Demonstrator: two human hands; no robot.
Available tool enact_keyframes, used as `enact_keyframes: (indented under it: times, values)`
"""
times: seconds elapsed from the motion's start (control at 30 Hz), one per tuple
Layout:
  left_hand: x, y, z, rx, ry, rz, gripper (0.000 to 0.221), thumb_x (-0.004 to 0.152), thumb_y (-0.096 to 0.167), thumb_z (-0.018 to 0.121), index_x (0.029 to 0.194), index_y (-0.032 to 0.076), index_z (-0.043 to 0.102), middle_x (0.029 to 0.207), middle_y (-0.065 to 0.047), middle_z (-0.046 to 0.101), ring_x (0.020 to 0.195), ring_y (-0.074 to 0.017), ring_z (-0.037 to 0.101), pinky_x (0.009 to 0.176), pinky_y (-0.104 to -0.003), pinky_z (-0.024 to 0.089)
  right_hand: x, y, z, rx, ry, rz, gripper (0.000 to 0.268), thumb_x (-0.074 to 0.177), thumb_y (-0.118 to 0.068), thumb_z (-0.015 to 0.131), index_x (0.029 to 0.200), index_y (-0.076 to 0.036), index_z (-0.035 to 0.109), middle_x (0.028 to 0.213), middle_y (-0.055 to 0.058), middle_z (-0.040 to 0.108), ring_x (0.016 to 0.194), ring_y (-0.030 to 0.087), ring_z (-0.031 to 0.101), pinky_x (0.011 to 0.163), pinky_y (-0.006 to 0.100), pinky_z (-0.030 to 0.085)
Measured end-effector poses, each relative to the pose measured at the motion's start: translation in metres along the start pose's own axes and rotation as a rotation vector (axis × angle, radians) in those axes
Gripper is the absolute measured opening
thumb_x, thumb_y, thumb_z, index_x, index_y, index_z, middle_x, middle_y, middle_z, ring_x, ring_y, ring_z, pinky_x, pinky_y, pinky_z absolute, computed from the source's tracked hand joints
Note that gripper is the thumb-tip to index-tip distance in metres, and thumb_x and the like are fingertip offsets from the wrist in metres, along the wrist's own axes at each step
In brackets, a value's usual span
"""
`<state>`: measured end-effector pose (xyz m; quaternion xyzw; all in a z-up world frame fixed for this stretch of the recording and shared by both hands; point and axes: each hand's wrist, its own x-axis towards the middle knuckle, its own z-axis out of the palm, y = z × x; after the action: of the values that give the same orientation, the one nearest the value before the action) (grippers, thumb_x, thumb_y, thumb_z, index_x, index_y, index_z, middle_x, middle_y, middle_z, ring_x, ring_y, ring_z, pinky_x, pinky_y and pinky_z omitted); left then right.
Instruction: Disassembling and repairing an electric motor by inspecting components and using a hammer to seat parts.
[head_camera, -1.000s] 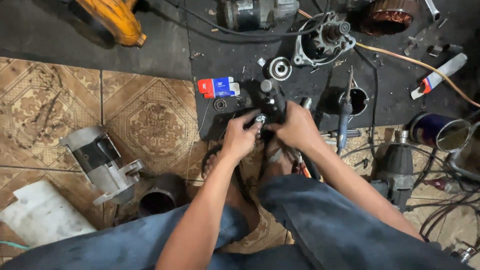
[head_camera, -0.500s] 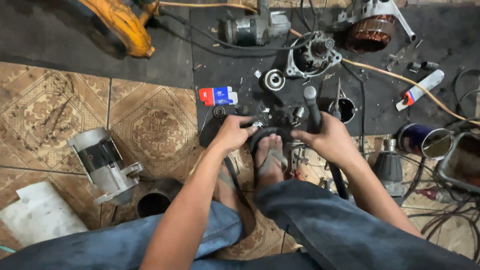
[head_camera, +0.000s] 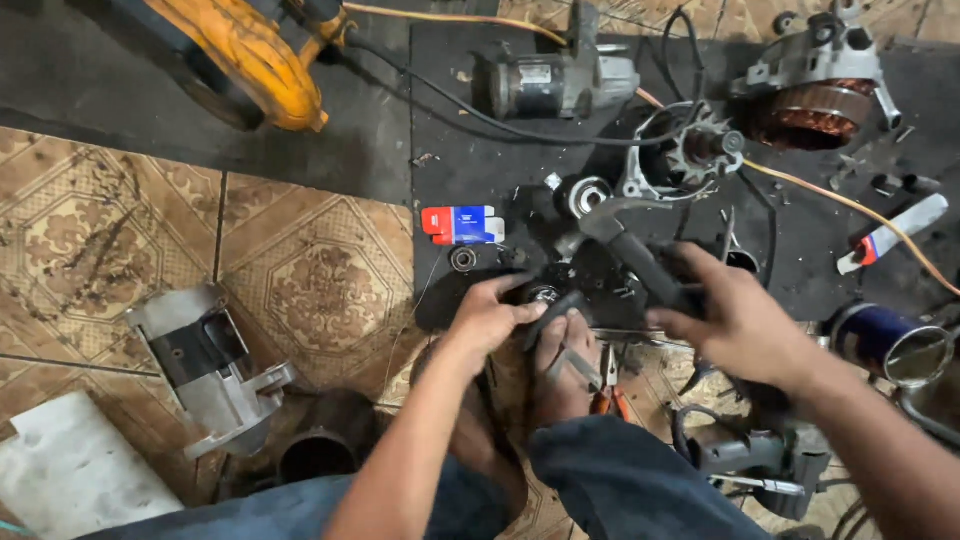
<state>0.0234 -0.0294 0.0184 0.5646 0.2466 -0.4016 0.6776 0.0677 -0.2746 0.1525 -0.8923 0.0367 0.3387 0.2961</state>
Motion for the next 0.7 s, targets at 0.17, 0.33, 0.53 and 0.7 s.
enact_keyframes:
  times: [0.17,0.33,0.53,0.7]
  values:
    - [-0.015,-0.001,0.012,-0.141,0.233,-0.05,0.034,0.076,0.0,0.079,0.11,-0.002,0.077,0.102,-0.009,0.081,0.086,-0.0156,0.074,0.081,-0.024,0.057,0.011,-0.015,-0.007,-0.312,-0.112,-0.036,0.056,0.084,-0.015,0.067,0.139,-0.005,0.058,0.066,0.017,0.078,0.042,0.03,0.064,0.047,0.042,0.051]
    - [-0.022,0.011,0.015,0.083,0.297,-0.06,0.03,0.077,0.011,0.079,0.105,0.0,0.077,0.099,-0.008,0.081,0.084,-0.019,0.074,0.082,-0.027,0.057,0.022,-0.034,-0.005,-0.451,-0.172,-0.04,0.062,0.086,-0.016,0.064,0.147,-0.014,0.054,0.088,0.013,0.081,0.053,0.031,0.072,0.057,0.043,0.057]
    - [-0.013,0.008,0.013,0.131,0.272,-0.023,0.028,0.076,0.009,0.079,0.102,-0.001,0.077,0.095,-0.01,0.08,0.081,-0.0202,0.074,0.078,-0.028,0.057,0.032,-0.068,-0.014,-0.657,-0.295,0.108,0.058,0.094,-0.024,0.057,0.151,-0.027,0.049,0.079,0.012,0.081,0.053,0.027,0.071,0.061,0.04,0.062]
    - [-0.013,0.006,0.014,0.132,0.272,-0.041,0.029,0.079,0.01,0.078,0.104,-0.004,0.076,0.096,-0.011,0.081,0.083,-0.0182,0.075,0.08,-0.027,0.058,0.031,-0.052,-0.023,-0.183,0.031,-0.034,0.059,0.091,-0.007,0.063,0.149,-0.004,0.056,0.096,0.017,0.08,0.044,0.025,0.061,0.042,0.037,0.048]
